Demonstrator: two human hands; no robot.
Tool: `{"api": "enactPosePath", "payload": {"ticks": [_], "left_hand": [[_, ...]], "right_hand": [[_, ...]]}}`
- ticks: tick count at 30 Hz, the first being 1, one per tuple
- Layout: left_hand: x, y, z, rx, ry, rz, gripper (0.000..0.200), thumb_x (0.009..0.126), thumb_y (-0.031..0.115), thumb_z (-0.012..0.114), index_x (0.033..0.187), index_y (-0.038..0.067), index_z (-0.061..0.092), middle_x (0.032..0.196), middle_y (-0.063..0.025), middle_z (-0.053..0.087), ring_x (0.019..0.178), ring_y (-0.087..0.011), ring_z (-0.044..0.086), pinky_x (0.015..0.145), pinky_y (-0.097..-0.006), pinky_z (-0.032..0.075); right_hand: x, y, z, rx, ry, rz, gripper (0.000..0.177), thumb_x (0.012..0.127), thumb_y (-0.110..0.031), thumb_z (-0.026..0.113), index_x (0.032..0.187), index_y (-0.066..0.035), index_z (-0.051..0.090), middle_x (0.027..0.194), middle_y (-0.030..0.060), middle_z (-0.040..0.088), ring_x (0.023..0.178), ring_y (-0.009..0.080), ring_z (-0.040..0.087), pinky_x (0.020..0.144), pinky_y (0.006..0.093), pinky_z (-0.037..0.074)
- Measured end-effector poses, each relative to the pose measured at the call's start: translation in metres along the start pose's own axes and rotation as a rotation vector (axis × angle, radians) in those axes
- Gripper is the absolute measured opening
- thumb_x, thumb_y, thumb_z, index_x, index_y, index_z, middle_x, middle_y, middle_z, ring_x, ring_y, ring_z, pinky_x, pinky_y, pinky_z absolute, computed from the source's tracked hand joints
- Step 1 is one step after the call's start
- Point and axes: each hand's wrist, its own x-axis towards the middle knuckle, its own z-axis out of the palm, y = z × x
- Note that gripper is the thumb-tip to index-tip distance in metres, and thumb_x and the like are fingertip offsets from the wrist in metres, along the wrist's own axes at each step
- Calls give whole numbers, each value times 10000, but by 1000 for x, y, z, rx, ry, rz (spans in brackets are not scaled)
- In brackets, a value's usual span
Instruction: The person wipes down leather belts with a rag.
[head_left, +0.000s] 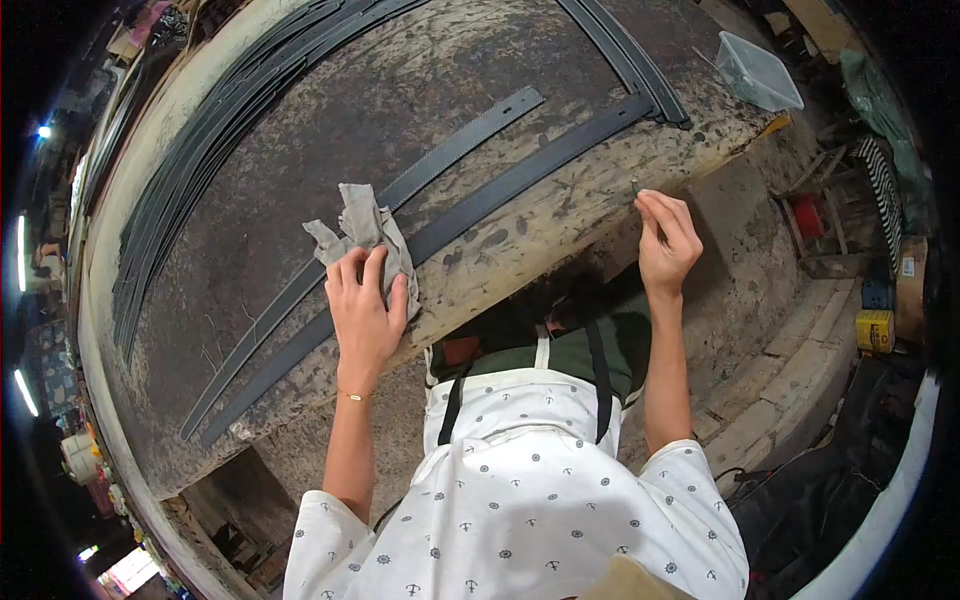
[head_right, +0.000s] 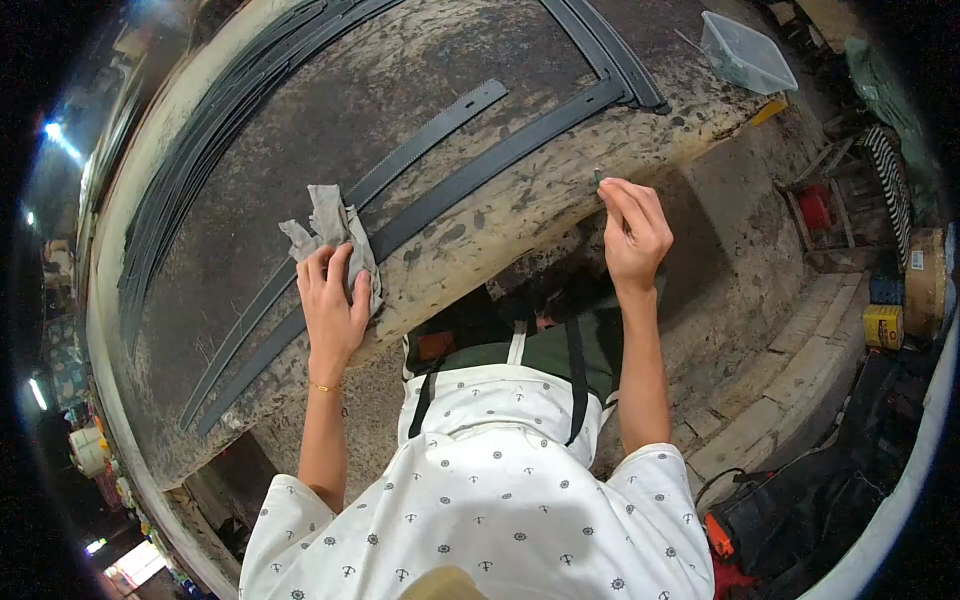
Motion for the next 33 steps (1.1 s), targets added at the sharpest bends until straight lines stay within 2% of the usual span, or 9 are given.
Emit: {"api": "enactPosePath", "payload": {"ticks": [7, 10, 12, 22, 24, 26, 28, 29, 33], "left_hand": [[-1, 4, -3, -1, -51, -69, 387, 933, 217, 623, 1272, 33, 599, 1268, -190, 530, 1222, -377, 467, 1050, -495, 355], [5, 5, -2, 194, 65, 21, 462, 949, 246, 597, 1358, 36, 562, 1444, -219, 466, 1411, -418, 351, 1159, -536, 254], [-1, -1, 3, 162, -46, -8, 544, 959, 268, 572, 1448, 41, 503, 1593, -213, 332, 1523, -411, 188, 1220, -558, 137], [0, 0, 9, 144, -88, -1, 570, 952, 242, 541, 1424, -72, 483, 1578, -244, 354, 1507, -389, 251, 1223, -550, 162], [-4, 1, 9, 153, -88, 1, 569, 953, 238, 541, 1425, -74, 482, 1577, -244, 355, 1506, -390, 254, 1221, -550, 169], [7, -1, 11, 166, -62, 13, 568, 954, 234, 540, 1426, -75, 480, 1577, -244, 356, 1505, -390, 256, 1219, -550, 176], [-1, 2, 9, 150, -84, 2, 566, 954, 224, 542, 1428, -79, 476, 1578, -244, 355, 1502, -390, 263, 1218, -546, 188], [-1, 2, 10, 149, -81, 1, 566, 954, 224, 542, 1428, -79, 476, 1578, -244, 355, 1502, -390, 263, 1218, -546, 188], [0, 6, 12, 113, -47, 4, 565, 959, 207, 537, 1428, -99, 462, 1581, -256, 339, 1500, -392, 273, 1222, -505, 210]], "right_hand": [[-5, 0, -2, -147, 35, -124, 185, 798, 107, 732, 954, 13, 757, 958, 110, 747, 887, 267, 671, 747, 359, 556], [-3, -2, -9, -125, 55, -149, 193, 793, 114, 731, 953, 10, 760, 971, 110, 747, 881, 261, 665, 731, 352, 551], [-8, -2, -9, -150, 94, -122, 201, 791, 118, 728, 957, 9, 759, 974, 108, 746, 875, 260, 658, 721, 357, 543], [-1, -5, -10, -223, 121, -144, 138, 839, 86, 711, 954, 11, 721, 930, 101, 721, 852, 258, 651, 697, 354, 530], [-5, 1, 1, -64, -13, 83, 119, 845, 80, 711, 943, 13, 710, 932, 109, 714, 844, 275, 645, 705, 355, 529], [5, 6, -2, -134, -19, -48, 49, 900, 26, 701, 948, 18, 692, 944, 89, 702, 837, 230, 646, 706, 333, 523], [1, 0, -9, 245, 200, 464, 102, 957, -40, 677, 1034, 23, 655, 961, 79, 680, 839, 173, 641, 714, 304, 519], [7, 0, -12, 434, 235, 528, 163, 988, -81, 655, 1109, 15, 604, 974, 84, 663, 841, 127, 629, 709, 276, 510], [15, 27, -21, 1075, 256, 794, 134, 974, -60, 666, 950, -60, 534, 916, 93, 654, 755, 124, 590, 673, 273, 490]]}}
